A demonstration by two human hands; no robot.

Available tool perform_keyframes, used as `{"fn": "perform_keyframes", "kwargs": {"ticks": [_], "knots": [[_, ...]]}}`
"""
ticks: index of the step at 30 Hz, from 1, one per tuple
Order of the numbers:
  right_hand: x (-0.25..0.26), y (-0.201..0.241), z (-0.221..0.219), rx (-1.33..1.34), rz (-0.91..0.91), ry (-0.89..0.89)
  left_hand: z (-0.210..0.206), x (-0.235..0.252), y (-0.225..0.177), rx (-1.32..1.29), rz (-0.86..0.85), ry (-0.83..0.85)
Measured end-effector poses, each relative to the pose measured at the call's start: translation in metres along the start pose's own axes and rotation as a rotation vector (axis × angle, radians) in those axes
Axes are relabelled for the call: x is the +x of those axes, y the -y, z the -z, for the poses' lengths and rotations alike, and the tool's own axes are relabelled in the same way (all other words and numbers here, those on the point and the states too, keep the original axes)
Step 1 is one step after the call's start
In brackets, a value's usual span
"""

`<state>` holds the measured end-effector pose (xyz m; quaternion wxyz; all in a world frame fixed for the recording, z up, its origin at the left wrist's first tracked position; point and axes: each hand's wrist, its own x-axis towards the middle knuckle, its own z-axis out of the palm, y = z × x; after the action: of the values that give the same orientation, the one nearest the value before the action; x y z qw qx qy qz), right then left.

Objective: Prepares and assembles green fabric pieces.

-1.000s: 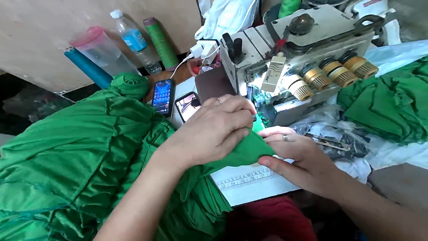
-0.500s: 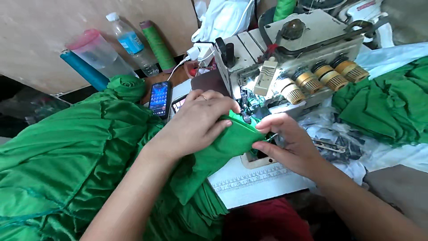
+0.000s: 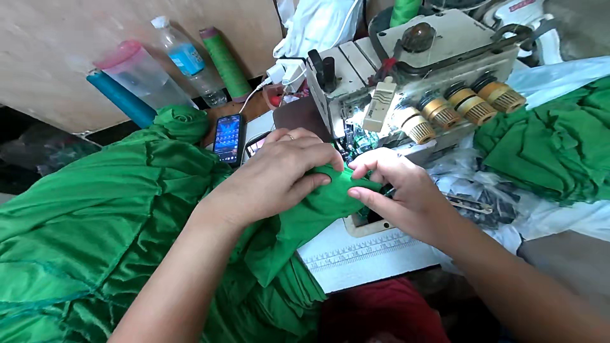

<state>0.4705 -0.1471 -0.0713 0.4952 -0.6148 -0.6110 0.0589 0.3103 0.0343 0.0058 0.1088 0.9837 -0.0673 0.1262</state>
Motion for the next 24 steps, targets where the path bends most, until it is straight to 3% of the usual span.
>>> {"fn": "perform_keyframes", "kwargs": {"ticks": [14, 24], "knots": [[0.001, 0.004, 0.001, -0.024, -0.010, 0.025, -0.006, 0.002, -0.004, 0.125, 0.015, -0.002], [-0.004, 0.009, 0.002, 0.082, -0.069, -0.083, -0.007, 0.005, -0.014, -0.036, 0.048, -0.071]]}}
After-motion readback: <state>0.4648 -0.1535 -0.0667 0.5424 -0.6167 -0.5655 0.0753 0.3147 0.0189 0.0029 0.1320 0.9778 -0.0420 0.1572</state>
